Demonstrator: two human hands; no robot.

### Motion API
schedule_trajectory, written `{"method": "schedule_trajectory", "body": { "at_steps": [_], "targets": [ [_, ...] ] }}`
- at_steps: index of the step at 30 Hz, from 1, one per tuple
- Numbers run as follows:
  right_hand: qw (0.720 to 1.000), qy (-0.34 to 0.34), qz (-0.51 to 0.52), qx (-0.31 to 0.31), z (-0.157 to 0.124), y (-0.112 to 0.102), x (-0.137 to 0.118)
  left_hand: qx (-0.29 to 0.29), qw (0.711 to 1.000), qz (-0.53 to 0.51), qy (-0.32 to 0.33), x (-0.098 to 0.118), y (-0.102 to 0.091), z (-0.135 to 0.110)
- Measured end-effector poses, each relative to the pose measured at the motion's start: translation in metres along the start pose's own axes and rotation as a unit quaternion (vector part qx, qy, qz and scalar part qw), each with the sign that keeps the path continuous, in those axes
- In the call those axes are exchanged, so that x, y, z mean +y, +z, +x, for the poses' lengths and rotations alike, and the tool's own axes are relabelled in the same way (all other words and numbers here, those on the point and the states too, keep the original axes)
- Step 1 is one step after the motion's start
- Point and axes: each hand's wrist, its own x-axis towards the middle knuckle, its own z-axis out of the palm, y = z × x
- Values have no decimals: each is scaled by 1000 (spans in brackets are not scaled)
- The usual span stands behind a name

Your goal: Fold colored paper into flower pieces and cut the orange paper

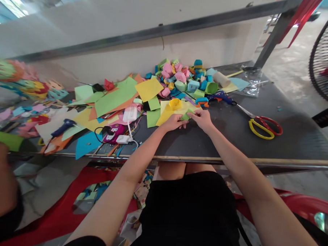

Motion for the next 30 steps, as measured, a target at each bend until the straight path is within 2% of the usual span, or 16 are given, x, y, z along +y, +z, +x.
{"method": "schedule_trajectory", "body": {
  "at_steps": [6, 11, 14, 18, 23, 30],
  "targets": [
    [1000, -14, -9, 0, 0, -1, 0, 2, 998, -52, -43, 3, 1, -1],
    [999, 1, 37, 3, 0, 2, 0, 34, 997, -46, -43, 1, 5, 3],
    [997, -11, 72, 15, 2, 2, 2, 35, 998, -37, -46, -3, 6, 5],
    [997, -4, 81, -10, 4, -2, 5, 53, 998, 10, -14, -8, 7, 8],
    [997, -3, 64, 53, 7, -10, 4, 109, 986, 117, 37, -4, 10, 17],
    [996, 20, 64, 54, 7, -7, 8, 103, 989, 109, 16, 3, 12, 14]
  ]
}}
